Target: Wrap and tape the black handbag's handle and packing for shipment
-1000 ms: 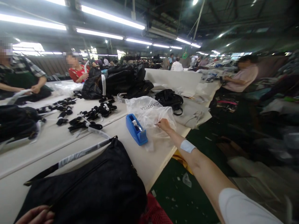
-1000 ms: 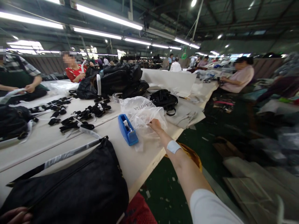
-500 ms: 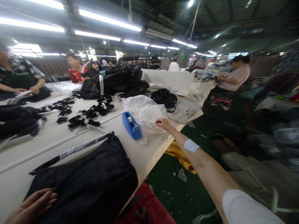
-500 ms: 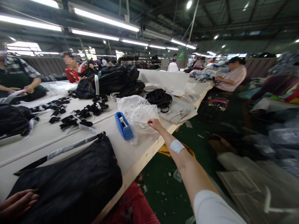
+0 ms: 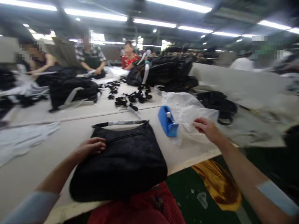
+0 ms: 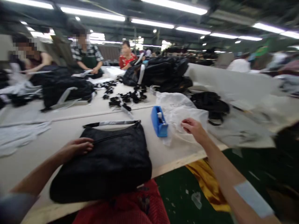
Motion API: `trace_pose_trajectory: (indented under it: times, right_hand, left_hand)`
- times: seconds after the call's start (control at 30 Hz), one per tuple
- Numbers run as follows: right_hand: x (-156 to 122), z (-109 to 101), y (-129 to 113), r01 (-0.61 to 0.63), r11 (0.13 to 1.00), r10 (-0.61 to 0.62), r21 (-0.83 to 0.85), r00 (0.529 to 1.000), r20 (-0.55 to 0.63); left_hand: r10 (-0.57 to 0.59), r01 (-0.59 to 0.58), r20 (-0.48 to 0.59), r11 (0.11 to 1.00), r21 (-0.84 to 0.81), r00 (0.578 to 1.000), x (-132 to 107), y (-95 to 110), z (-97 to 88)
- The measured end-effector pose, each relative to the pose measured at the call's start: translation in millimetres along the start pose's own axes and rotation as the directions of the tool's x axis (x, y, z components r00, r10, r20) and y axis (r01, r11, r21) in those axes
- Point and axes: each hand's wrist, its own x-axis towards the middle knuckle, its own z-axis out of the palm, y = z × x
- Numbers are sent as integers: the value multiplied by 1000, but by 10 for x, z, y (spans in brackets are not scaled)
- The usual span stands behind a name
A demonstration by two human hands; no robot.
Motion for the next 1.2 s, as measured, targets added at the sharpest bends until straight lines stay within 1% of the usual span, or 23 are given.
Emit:
trace_pose_trajectory:
  times: [0.07,0.13,0.23,0.3,0.37,0.43,0.5,0.53,0.6,0.63,0.67,0.7,0.73,0.77,0.8,0.83,0.87,0.9,0.93,0.97,1.07,1.13,1.2]
  right_hand:
    - [12,247,-232,8,993,-19,119,995,95]
    - [-27,599,-536,-9,986,-29,166,973,229]
    - [-212,1256,-1038,-43,978,-52,205,898,437]
    - [-345,1715,-1304,-95,964,-55,248,842,537]
    - [-453,2144,-1472,-168,946,-36,277,796,605]
    - [-539,2509,-1548,-246,929,8,277,761,649]
    - [-618,2780,-1562,-335,905,76,263,735,674]
    - [-659,2868,-1557,-383,887,111,259,721,684]
    - [-762,2933,-1539,-459,843,127,281,677,725]
    - [-827,2910,-1531,-483,823,97,300,639,763]
    - [-903,2858,-1522,-503,808,51,307,579,814]
    - [-990,2783,-1512,-519,804,2,291,491,871]
    - [-1086,2699,-1498,-531,813,-33,240,369,929]
    - [-1186,2617,-1475,-530,832,-41,160,229,972]
    - [-1286,2547,-1442,-510,858,-22,68,97,995]
    - [-1380,2497,-1398,-470,883,15,-14,-1,1000]
    - [-1464,2471,-1343,-422,904,54,-73,-56,997]
    - [-1533,2467,-1282,-376,920,84,-108,-78,993]
    - [-1586,2481,-1220,-334,935,101,-121,-77,992]
    - [-1620,2506,-1159,-290,951,98,-110,-55,994]
    - [-1625,2594,-1026,-119,993,11,-4,65,998]
    - [-1554,2649,-986,-3,999,-43,44,161,986]
    - [-1428,2720,-987,92,995,-64,44,227,972]
  left_hand:
    - [-10,10,-20,1000,-3,1000,58,-4,-5]
    - [65,-61,-74,997,51,995,145,-30,6]
    - [180,-165,-97,976,141,979,248,-69,93]
    - [246,-229,-86,957,177,965,283,-103,167]
    - [323,-302,-82,932,201,943,289,-154,222]
    - [389,-354,-93,897,263,916,270,-215,254]
    - [434,-370,-120,859,354,893,235,-274,275]
    - [455,-373,-132,837,400,881,217,-297,285]
    - [489,-374,-144,797,475,860,188,-327,307]
    - [498,-371,-137,778,507,856,180,-334,320]
    - [500,-366,-121,758,540,857,175,-336,333]
    - [500,-362,-97,735,573,861,173,-333,346]
    - [495,-359,-70,712,603,866,173,-328,359]
    - [488,-356,-42,690,629,872,174,-322,371]
    - [481,-355,-17,670,652,877,177,-316,382]
    - [475,-351,-1,652,672,880,180,-314,391]
    - [473,-345,5,636,690,881,184,-315,398]
    - [473,-338,1,629,700,881,190,-319,401]
    - [478,-333,-12,631,701,878,199,-325,400]
    - [486,-334,-31,645,688,874,212,-330,392]
    - [513,-356,-111,719,596,851,262,-279,342]
    - [546,-373,-161,730,573,822,284,-134,308]
    - [599,-375,-198,690,620,776,268,115,299]
